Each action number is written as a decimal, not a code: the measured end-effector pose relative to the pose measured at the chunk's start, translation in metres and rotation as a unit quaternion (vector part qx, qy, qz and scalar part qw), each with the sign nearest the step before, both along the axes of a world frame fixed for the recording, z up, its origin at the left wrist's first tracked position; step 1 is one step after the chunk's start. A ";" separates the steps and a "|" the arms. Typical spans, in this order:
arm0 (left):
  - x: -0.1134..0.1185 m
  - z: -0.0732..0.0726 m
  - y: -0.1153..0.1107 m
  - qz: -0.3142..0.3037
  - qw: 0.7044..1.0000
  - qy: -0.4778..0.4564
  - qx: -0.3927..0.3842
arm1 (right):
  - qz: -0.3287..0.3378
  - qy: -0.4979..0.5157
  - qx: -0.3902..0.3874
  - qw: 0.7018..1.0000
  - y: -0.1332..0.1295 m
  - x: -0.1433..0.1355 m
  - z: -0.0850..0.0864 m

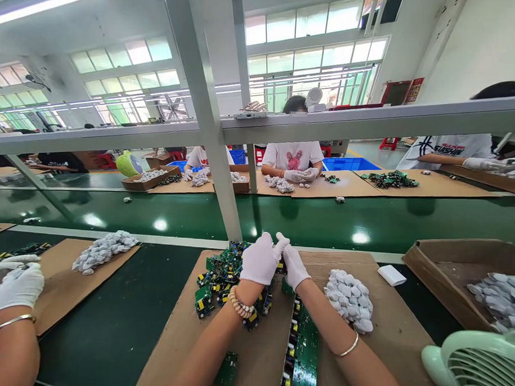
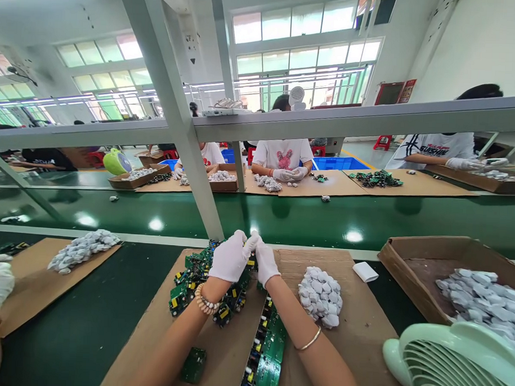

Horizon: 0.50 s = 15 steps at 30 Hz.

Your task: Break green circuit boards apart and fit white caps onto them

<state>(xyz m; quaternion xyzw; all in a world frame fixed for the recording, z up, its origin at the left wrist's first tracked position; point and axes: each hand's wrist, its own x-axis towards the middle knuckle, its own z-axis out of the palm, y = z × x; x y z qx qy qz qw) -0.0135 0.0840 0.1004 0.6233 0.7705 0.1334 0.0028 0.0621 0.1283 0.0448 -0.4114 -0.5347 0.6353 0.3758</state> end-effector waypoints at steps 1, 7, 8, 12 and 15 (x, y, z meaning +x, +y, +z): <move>-0.001 -0.001 0.001 0.009 1.000 -0.004 -0.011 | -0.020 -0.008 0.013 1.000 0.002 -0.002 -0.001; -0.018 0.006 0.005 0.002 0.999 -0.003 -0.050 | -0.072 -0.059 0.067 0.993 0.009 -0.009 -0.008; -0.023 0.008 0.005 0.004 0.999 0.000 -0.046 | -0.070 -0.067 0.076 0.992 0.009 -0.009 -0.007; -0.036 0.016 0.004 0.031 0.999 0.002 -0.024 | -0.066 -0.093 0.117 0.987 0.007 -0.004 0.001; -0.031 0.015 0.003 0.038 0.999 -0.015 -0.004 | -0.079 -0.106 0.145 0.981 0.003 -0.005 0.009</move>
